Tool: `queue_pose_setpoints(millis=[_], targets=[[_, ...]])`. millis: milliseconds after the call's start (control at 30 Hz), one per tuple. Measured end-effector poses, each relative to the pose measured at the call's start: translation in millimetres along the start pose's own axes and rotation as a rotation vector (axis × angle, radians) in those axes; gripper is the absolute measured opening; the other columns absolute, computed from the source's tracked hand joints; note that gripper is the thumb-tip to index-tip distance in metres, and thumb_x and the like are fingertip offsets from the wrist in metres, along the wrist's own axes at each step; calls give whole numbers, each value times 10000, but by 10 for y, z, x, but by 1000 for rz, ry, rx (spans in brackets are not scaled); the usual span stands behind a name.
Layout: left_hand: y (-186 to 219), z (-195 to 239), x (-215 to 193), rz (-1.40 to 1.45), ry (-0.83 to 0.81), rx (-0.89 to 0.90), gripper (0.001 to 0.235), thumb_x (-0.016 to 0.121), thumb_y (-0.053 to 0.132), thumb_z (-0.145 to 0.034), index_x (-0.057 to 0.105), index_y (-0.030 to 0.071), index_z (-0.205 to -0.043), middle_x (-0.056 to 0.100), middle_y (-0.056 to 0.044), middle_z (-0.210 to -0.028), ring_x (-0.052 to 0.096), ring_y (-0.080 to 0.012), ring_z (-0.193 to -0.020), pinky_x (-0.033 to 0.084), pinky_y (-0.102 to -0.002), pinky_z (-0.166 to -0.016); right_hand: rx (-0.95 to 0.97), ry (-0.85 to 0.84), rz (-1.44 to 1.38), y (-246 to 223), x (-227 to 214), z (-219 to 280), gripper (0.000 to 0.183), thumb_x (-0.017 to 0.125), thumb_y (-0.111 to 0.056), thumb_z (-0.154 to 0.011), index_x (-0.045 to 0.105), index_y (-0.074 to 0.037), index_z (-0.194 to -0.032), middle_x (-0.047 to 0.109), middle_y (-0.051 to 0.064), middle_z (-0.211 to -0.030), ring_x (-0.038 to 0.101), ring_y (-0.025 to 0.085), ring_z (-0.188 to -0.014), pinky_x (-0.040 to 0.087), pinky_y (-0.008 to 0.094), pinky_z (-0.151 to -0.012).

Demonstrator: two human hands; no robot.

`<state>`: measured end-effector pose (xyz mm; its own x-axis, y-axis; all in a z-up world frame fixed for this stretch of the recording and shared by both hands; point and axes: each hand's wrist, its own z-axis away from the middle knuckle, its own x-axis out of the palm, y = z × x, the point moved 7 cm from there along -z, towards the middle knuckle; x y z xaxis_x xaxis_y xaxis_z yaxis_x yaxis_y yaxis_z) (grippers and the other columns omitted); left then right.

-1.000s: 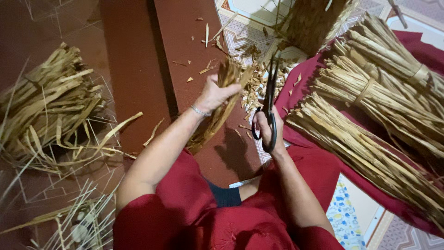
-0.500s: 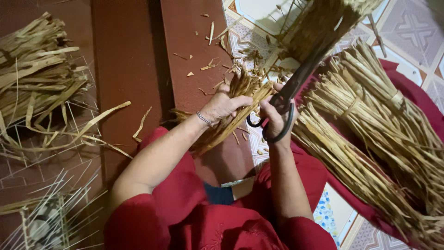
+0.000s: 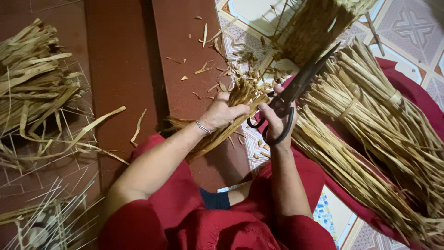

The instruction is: The person sits on the floor and uses scissors to cut dried plant stems into shorter pieces. They repeatedly pick up stems, cut them, and place the cut pieces into a pile.

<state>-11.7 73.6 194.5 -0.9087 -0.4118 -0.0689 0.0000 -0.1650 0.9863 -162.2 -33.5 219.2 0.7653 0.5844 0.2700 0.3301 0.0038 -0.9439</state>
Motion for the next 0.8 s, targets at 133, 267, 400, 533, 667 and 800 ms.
queue_pose_setpoints(millis=[133,267,400,533,667,800], targets=[[-102,-39,53,101,-53,-185,195,756,196,-876,742,29,-977,679,-27,-784,551,-122,-575,463,-294,-522,102,11,-107,94,-40,18,610,788,-31,-823,545,38,-1378,606,35,-814,596,131,-662,484,274,-601],[105,-4,104,157,-67,34,257,804,177,-839,777,74,-1073,748,37,-876,644,-10,-701,555,-192,-624,22,-2,29,83,-95,9,590,792,-10,-856,537,31,-1386,624,44,-896,630,132,-769,512,269,-700],[169,-5,124,212,-121,133,232,799,170,-888,774,84,-1102,743,51,-918,625,-3,-732,524,-180,-645,41,-17,-35,130,-59,61,617,804,-22,-843,514,25,-1386,643,55,-944,648,140,-806,539,275,-733],[-32,-19,64,253,-154,-91,160,792,165,-899,773,73,-1028,667,35,-754,528,-32,-541,423,-197,-463,129,-15,-136,184,-21,67,659,792,-43,-785,508,18,-1377,653,63,-887,644,147,-708,522,282,-629],[-84,-90,32,92,-87,-52,160,781,194,-894,776,93,-1018,699,53,-774,519,-17,-525,432,-196,-442,29,-46,16,149,-6,79,569,767,-63,-890,504,20,-1388,639,51,-884,636,125,-735,518,275,-667],[56,-162,-322,78,133,66,149,792,203,-913,732,66,-922,698,41,-766,592,-36,-544,518,-204,-480,46,-107,272,309,-4,90,403,681,-146,-986,525,30,-1313,618,36,-833,575,95,-665,472,264,-594]])
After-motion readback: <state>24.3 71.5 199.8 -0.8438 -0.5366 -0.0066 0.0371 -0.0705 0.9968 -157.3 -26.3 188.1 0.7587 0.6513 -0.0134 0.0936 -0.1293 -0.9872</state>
